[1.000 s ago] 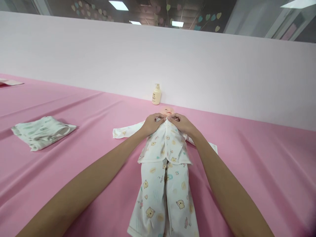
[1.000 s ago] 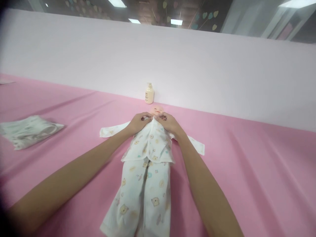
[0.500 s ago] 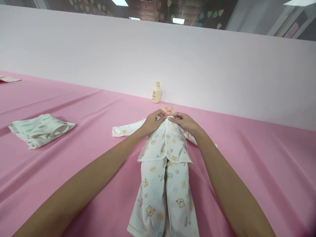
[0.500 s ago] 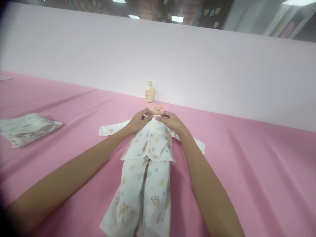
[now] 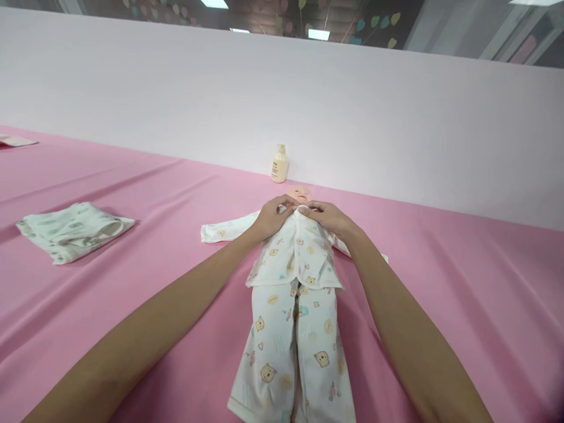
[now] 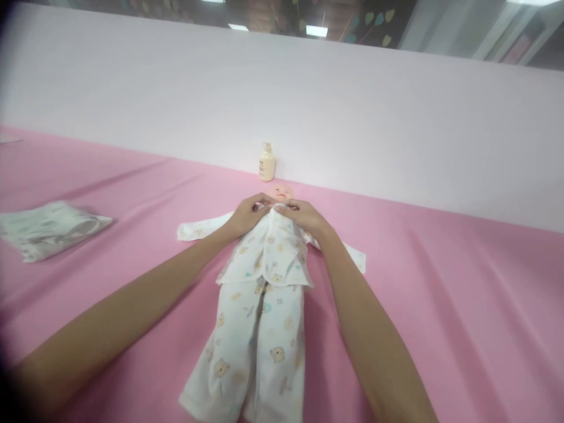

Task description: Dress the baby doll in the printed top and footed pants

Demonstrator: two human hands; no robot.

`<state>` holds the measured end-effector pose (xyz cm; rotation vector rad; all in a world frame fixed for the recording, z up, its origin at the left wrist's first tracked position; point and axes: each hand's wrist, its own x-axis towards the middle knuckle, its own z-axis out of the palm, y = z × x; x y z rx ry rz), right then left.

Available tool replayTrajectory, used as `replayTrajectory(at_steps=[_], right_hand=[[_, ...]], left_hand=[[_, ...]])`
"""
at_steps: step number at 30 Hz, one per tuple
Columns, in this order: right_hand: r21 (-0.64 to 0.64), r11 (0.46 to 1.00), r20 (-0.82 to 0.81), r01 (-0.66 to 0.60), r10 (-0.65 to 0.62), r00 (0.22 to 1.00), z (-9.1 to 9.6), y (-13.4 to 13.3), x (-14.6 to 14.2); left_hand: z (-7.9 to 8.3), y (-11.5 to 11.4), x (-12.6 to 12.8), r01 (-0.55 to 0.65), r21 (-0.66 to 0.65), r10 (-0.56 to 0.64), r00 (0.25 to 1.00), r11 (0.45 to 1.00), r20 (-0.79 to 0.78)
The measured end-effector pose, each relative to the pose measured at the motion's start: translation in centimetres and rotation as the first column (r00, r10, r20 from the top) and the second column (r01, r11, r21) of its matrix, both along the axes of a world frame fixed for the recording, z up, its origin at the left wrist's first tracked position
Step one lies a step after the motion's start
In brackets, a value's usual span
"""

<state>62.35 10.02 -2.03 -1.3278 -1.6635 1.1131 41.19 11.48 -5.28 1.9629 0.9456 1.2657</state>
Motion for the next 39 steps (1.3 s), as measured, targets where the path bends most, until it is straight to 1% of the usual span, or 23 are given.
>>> replayTrajectory(at_steps=[5, 7, 10, 14, 18, 20, 23, 28, 32, 34, 37, 39], right_hand=[[-0.037, 0.999, -0.020, 0.015, -0.016, 1.000, -0.1, 0.1, 0.0], [-0.045, 0.999, -0.030, 0.025, -0.027, 0.999, -0.2, 0.2, 0.0], [-0.064, 0.997, -0.056, 0.036, -0.040, 0.998, -0.3, 0.2, -0.1], [-0.093, 0.995, -0.097, 0.020, -0.030, 0.995, -0.6, 0.6, -0.1], [-0.102, 0.994, -0.122, 0.025, -0.037, 0.992, -1.1, 1.1, 0.1], [-0.097, 0.995, -0.125, 0.027, -0.039, 0.991, -1.3, 1.3, 0.2], [-0.076, 0.996, -0.107, 0.046, -0.054, 0.993, -1.4, 1.4, 0.1], [-0.042, 0.996, -0.093, 0.075, -0.078, 0.993, -1.3, 1.0, -0.3], [-0.028, 0.996, -0.100, 0.080, -0.082, 0.992, -1.3, 0.9, -0.4], [-0.028, 0.996, -0.105, 0.085, -0.087, 0.991, -1.4, 1.0, -0.3], [-0.045, 0.997, -0.119, 0.065, -0.070, 0.990, -1.6, 1.1, -0.2], [-0.064, 0.997, -0.123, 0.053, -0.060, 0.991, -1.6, 1.1, -0.1]], left_hand=[[0.1, 0.0, 0.0, 0.012, 0.022, -0.012, 1.000, 1.000, -0.005], [0.2, 0.0, 0.1, 0.024, 0.009, -0.024, 1.000, 1.000, -0.004], [0.4, -0.2, 0.2, 0.002, -0.037, -0.002, 1.000, 0.999, -0.001], [0.5, -0.6, 0.5, -0.066, -0.116, 0.069, 0.997, 0.991, 0.023], [1.2, -1.2, 0.6, -0.058, -0.180, 0.060, 0.998, 0.982, 0.009], [1.7, -1.5, 0.4, -0.037, -0.249, 0.043, 0.999, 0.968, 0.022], [2.3, -1.7, 0.3, 0.024, -0.374, 0.008, 0.996, 0.927, 0.084], [2.9, -1.9, 0.5, 0.046, -0.493, 0.031, 0.989, 0.869, 0.146], [3.1, -2.0, 0.7, 0.065, -0.542, 0.037, 0.984, 0.838, 0.176], [3.1, -2.0, 0.8, 0.050, -0.553, 0.058, 0.983, 0.831, 0.176], [2.8, -1.8, 0.9, 0.005, -0.551, 0.097, 0.983, 0.834, 0.156], [2.6, -1.7, 1.0, -0.030, -0.531, 0.119, 0.984, 0.847, 0.135]])
